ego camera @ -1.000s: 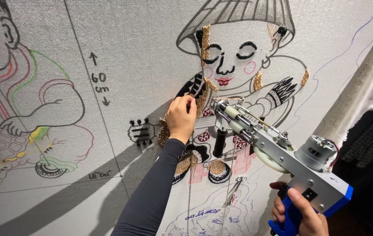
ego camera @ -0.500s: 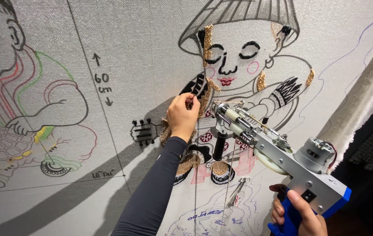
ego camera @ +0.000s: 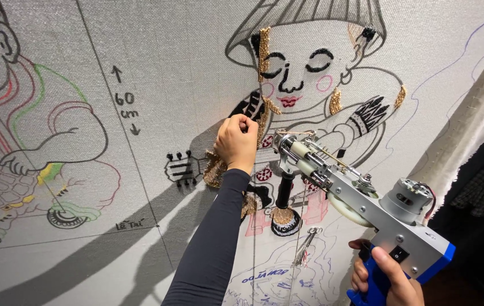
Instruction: The person uses a tufting gun to create a rug featuring a graphic design of a character playing a guitar.
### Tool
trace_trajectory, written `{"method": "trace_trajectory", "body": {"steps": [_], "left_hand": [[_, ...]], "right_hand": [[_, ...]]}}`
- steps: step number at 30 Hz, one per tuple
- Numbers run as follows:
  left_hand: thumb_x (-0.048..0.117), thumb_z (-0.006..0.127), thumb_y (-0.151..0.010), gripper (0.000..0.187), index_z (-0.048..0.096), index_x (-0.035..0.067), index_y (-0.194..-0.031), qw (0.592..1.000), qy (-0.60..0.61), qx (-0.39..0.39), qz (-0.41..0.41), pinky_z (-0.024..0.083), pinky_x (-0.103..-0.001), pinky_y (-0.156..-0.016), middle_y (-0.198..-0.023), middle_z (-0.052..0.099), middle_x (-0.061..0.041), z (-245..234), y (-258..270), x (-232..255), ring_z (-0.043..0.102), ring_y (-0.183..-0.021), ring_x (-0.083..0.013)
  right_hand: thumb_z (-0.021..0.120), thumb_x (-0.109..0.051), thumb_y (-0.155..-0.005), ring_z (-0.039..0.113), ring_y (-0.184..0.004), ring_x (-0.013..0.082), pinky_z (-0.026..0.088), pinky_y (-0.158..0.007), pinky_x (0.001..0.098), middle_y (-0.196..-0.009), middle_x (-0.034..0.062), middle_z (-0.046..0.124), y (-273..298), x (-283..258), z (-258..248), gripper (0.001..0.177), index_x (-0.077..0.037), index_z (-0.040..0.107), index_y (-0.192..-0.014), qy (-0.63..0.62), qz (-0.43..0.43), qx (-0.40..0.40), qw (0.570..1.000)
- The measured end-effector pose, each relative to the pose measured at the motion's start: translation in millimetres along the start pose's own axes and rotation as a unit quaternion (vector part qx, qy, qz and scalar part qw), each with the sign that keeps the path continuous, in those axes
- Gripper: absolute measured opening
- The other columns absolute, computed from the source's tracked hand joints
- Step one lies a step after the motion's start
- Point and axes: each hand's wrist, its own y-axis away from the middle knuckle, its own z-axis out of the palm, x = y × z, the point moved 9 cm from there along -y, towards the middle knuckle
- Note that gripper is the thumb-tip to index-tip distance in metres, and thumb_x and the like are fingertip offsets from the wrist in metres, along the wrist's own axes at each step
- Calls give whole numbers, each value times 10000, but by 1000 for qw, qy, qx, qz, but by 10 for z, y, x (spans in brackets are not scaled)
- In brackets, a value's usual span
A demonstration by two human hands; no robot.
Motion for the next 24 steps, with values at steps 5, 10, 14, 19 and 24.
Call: {"method": "trace_trajectory", "body": {"steps": [5,10,14,19,24], "left_hand": [[241,721,-835,125,659,161,-763,1000,-5,8,16,487,-386,-602,-754,664,33,-5,28,-6,664,-732,-210],[223,735,-831,106,666,155,-790,999,30,-4,24,482,-359,-593,-749,656,44,-150,59,35,652,-709,-181],[192,766,-798,101,686,131,-815,995,96,-22,22,498,-335,-617,-762,657,29,-214,74,40,648,-690,-161],[160,763,-795,78,703,115,-817,987,151,-39,42,520,-305,-655,-775,683,19,-262,117,-1,667,-711,-136],[173,751,-855,94,687,110,-830,975,183,-72,103,559,-296,-717,-842,715,18,-291,128,105,708,-763,-128]], "right_hand": [[588,-318,-875,453,-535,229,390,-554,405,-658,150,478,57,-68,57,587,159,588,-1218,17,10,45,999],[588,-318,-888,455,-532,220,394,-554,403,-652,144,480,1,-43,30,580,165,588,-1209,15,1,29,999],[581,-317,-894,454,-527,223,399,-554,405,-648,145,478,12,-78,76,572,167,592,-1199,20,-6,22,1000],[581,-317,-895,454,-531,224,399,-553,410,-648,147,475,37,-131,91,570,171,593,-1189,32,-12,30,999],[604,-342,-888,454,-525,221,391,-548,396,-640,143,472,42,-139,102,589,174,600,-1172,21,-12,32,999]]}}
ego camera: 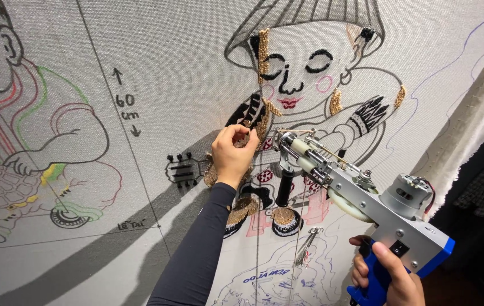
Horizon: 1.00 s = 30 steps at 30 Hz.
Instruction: The person uses a tufting gun to create a rug featuring a graphic design of a character playing a guitar.
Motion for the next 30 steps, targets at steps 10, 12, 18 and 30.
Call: {"method": "trace_trajectory", "body": {"steps": [10,12,18,30], "left_hand": [[263,748,-892,124,738,140,-890,991,-96,18,-90,531,-312,-645,-826,736,25,73,-59,-110,709,-715,-142],[232,742,-883,111,722,126,-858,992,-91,6,-91,536,-318,-650,-805,725,11,40,-22,-97,708,-713,-157],[183,759,-849,129,675,89,-826,997,-54,-48,11,550,-317,-720,-841,706,-28,-16,100,-12,705,-788,-185],[305,721,-942,214,760,95,-933,983,25,-154,-98,573,-262,-694,-871,748,1,253,265,-294,716,-740,-94]], "right_hand": [[598,-339,-886,453,-527,217,393,-552,394,-642,142,477,33,-9,20,590,171,596,-1182,-6,2,-6,1000],[594,-329,-882,456,-527,218,393,-546,395,-644,144,482,56,-22,43,582,171,589,-1180,-4,1,-4,1000],[596,-336,-897,446,-519,212,383,-531,387,-641,143,477,25,11,8,575,168,585,-1174,-6,-6,0,1000],[592,-342,-878,459,-526,215,385,-529,384,-659,141,487,70,41,3,581,153,594,-1182,-14,16,-24,999]]}}
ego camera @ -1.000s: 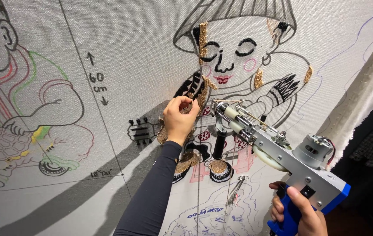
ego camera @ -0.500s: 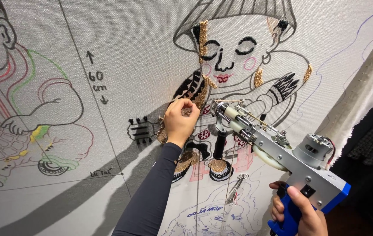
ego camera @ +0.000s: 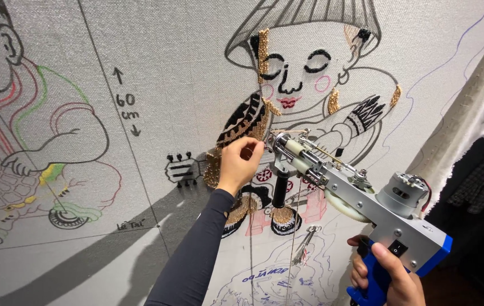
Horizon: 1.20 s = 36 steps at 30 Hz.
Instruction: The person uses a tufting gun to create a rug featuring a graphic design of a character playing a guitar.
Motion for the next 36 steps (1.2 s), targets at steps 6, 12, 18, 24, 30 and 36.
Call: {"method": "trace_trajectory", "body": {"steps": [6,12,18,24,30,36], "left_hand": [[345,731,-920,503,581,137,-1352,906,290,-286,-116,508,-219,-816,-931,700,16,786,498,-176,622,-805,-46],[187,809,-854,448,648,-29,-1213,891,344,-214,-206,456,-243,-516,-797,665,-17,1142,638,-508,545,-569,-71],[162,791,-873,343,666,-56,-1107,879,378,-181,-229,419,-238,-460,-731,657,-5,1176,578,-648,520,-494,-61],[160,811,-878,240,700,-34,-964,893,347,-175,-226,400,-235,-466,-669,620,22,1138,560,-572,499,-498,-47],[185,813,-880,205,714,5,-874,897,342,-189,-206,386,-240,-461,-641,604,23,1135,540,-517,490,-490,-53],[202,845,-848,244,657,46,-845,896,337,-174,-233,370,-236,-466,-619,577,41,1062,512,-512,461,-489,-44]], "right_hand": [[611,-338,-898,459,-508,197,393,-505,356,-637,136,497,32,-163,206,564,168,594,-1145,-4,-42,-12,999],[626,-292,-916,468,-521,181,400,-517,347,-642,130,520,50,-219,453,482,144,625,-1123,18,-41,-16,999],[619,-292,-911,477,-528,176,417,-527,341,-639,113,529,10,-235,577,481,136,629,-1130,18,-34,-23,999],[603,-298,-916,474,-527,178,415,-522,345,-629,111,521,28,-243,563,497,142,634,-1144,32,-29,0,999],[600,-296,-917,489,-528,178,432,-529,345,-629,110,524,8,-275,587,506,153,629,-1149,34,-40,-20,998],[616,-292,-924,495,-525,190,426,-529,349,-642,110,531,-16,-258,607,408,85,601,-1079,21,-40,-1,999]]}}
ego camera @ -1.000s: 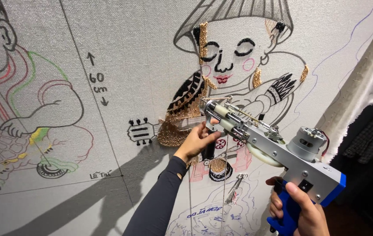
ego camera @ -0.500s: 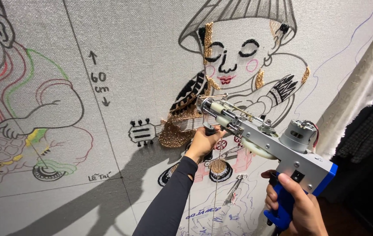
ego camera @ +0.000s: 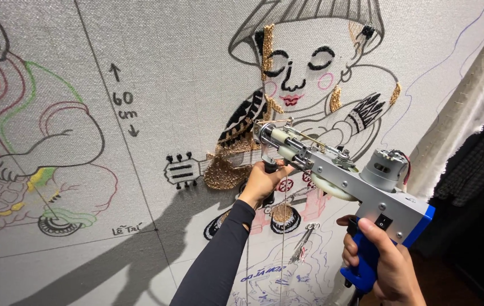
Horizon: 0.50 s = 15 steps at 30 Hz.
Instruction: The person uses a tufting gun to create a rug featuring a graphic design of a character playing a guitar.
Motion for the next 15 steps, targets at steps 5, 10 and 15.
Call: {"method": "trace_trajectory", "body": {"steps": [5,10,15], "left_hand": [[198,850,-822,260,665,37,-906,1000,18,4,-12,355,-238,-429,-601,572,36,-51,-145,-147,453,-452,-46],[171,840,-840,291,622,11,-948,999,22,24,-11,359,-259,-382,-569,552,-10,-176,-329,-224,452,-398,-81],[161,792,-862,228,649,24,-974,998,-14,46,-43,371,-255,-388,-607,583,-1,-347,-434,-265,487,-423,-82]], "right_hand": [[640,-294,-907,497,-503,183,417,-490,329,-627,110,530,29,-88,195,386,69,631,-1039,26,-1,12,1000],[711,-228,-877,505,-502,191,417,-462,329,-642,116,540,26,-114,374,301,18,574,-986,68,-19,45,996],[767,-209,-827,535,-478,173,435,-441,329,-618,64,580,-9,-150,548,245,-19,631,-899,164,-74,61,982]]}}
